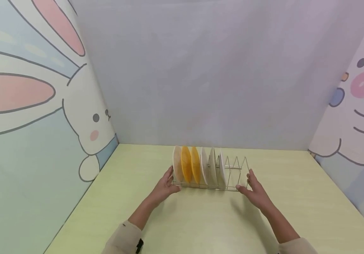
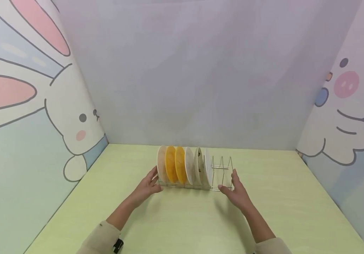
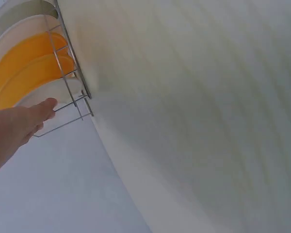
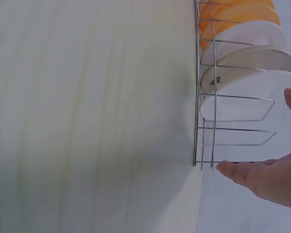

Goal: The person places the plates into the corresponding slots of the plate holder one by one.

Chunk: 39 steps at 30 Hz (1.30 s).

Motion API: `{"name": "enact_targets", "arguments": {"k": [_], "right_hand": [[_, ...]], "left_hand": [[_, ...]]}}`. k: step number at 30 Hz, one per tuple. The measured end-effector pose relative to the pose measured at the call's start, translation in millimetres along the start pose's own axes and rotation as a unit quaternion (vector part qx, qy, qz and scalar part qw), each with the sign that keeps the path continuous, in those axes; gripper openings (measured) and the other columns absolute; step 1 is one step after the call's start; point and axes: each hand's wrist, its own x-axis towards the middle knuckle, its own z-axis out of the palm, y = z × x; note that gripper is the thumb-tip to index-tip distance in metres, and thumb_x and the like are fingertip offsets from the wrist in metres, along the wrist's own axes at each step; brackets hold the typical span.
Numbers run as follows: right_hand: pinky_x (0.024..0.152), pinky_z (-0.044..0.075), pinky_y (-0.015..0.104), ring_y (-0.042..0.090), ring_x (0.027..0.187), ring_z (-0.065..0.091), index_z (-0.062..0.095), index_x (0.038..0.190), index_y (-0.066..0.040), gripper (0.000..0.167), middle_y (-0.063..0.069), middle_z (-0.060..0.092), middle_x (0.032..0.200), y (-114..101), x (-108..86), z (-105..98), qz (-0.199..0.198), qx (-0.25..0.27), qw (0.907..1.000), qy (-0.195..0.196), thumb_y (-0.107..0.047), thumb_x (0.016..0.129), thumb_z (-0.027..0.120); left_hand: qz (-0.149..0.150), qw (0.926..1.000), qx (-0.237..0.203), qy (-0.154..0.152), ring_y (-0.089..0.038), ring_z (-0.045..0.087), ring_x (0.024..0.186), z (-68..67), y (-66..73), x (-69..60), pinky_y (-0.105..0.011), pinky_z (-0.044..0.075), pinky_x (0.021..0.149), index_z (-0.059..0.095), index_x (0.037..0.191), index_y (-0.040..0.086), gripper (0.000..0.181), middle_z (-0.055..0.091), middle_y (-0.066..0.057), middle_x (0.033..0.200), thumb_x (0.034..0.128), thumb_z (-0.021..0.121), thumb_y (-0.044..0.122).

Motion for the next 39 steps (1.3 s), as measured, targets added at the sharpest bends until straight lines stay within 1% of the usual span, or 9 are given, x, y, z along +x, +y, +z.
{"name": "enact_targets", "arguments": {"k": [6,13,18,21,25,28,30,33,39], "right_hand": [[0.102,0.008,0.061,0.043,0.135,-0.005,-0.026,0.142,-0.010,0.101,0.026,-0.010,0.149,-14,-20.6,12,0.042,0.038,0.9977,-0.037,-0.031,0.091,0.059],[0.102,0.008,0.058,0.043,0.134,-0.006,-0.025,0.141,-0.006,0.103,0.025,-0.013,0.149,-26,-48.2,37,0.034,0.070,0.9947,-0.067,-0.026,0.089,0.062],[0.103,0.015,0.057,0.040,0.135,-0.006,-0.025,0.142,-0.008,0.104,0.022,-0.013,0.150,-27,-57.3,49,0.031,0.096,0.9918,-0.079,-0.023,0.089,0.063],[0.103,0.013,0.056,0.041,0.135,-0.005,-0.019,0.144,-0.005,0.100,0.023,-0.013,0.149,-27,-57.5,45,0.030,0.084,0.9945,-0.055,-0.024,0.089,0.062],[0.103,0.006,0.059,0.045,0.133,-0.006,-0.011,0.146,-0.003,0.090,0.024,-0.012,0.149,-26,-48.5,24,0.021,0.061,0.9979,0.000,-0.029,0.092,0.056],[0.101,0.003,0.063,0.045,0.133,-0.007,-0.008,0.147,-0.005,0.080,0.024,-0.011,0.149,-22,-35.7,6,0.002,0.072,0.9972,0.019,-0.030,0.096,0.049],[0.101,0.002,0.064,0.043,0.134,-0.008,-0.005,0.148,-0.005,0.074,0.022,-0.010,0.150,-18,-24.1,-4,-0.014,0.087,0.9958,0.024,-0.031,0.099,0.043],[0.103,0.002,0.061,0.038,0.135,-0.009,-0.001,0.148,-0.004,0.068,0.018,-0.009,0.152,-10,-6.6,-12,-0.028,0.118,0.9923,0.025,-0.033,0.101,0.037],[0.103,0.002,0.062,0.037,0.136,-0.008,0.000,0.148,-0.001,0.064,0.018,-0.007,0.152,12,16.6,-8,-0.026,0.150,0.9883,-0.002,-0.036,0.102,0.029]], "left_hand": [[0.026,0.9997,-0.004,-0.001,-0.030,0.019,0.136,-19.9,-9.6,28.3,-0.049,0.026,0.103,0.011,0.149,0.006,0.077,0.012,-0.010,0.153,0.0862,0.057,0.008],[0.001,0.9989,-0.010,0.045,-0.030,0.029,0.132,-36.6,-15.5,63.4,-0.058,0.026,0.100,0.028,0.146,0.010,0.058,0.028,-0.009,0.148,0.0906,0.043,0.016],[-0.011,0.9979,-0.013,0.062,-0.033,0.029,0.132,-40.2,-17.8,73.7,-0.060,0.025,0.099,0.030,0.144,0.007,0.058,0.030,-0.011,0.147,0.0887,0.046,0.015],[-0.016,0.9970,-0.012,0.074,-0.035,0.026,0.133,-36.8,-17.8,72.4,-0.061,0.024,0.100,0.026,0.146,0.006,0.062,0.027,-0.016,0.148,0.0892,0.048,0.018],[-0.017,0.9893,0.011,0.144,-0.039,0.018,0.134,-15.6,1.8,54.2,-0.057,0.021,0.103,0.016,0.148,0.006,0.068,0.017,-0.022,0.149,0.0920,0.050,0.024],[-0.020,0.9752,0.039,0.217,-0.038,0.013,0.136,9.6,12.9,37.3,-0.053,0.016,0.106,0.015,0.149,0.007,0.071,0.012,-0.020,0.151,0.0924,0.051,0.030],[-0.018,0.9685,0.051,0.243,-0.035,0.011,0.137,25.9,8.8,33.0,-0.052,0.013,0.107,0.017,0.148,0.008,0.073,0.012,-0.016,0.152,0.0910,0.052,0.036],[-0.014,0.9687,0.054,0.242,-0.033,0.013,0.137,51.0,11.0,23.9,-0.053,0.013,0.107,0.019,0.148,0.009,0.073,0.016,-0.014,0.152,0.0902,0.054,0.036],[-0.013,0.9854,0.040,0.165,-0.033,0.018,0.135,79.9,6.1,15.3,-0.055,0.015,0.105,0.021,0.148,0.009,0.074,0.025,-0.013,0.149,0.0882,0.057,0.034]]}}
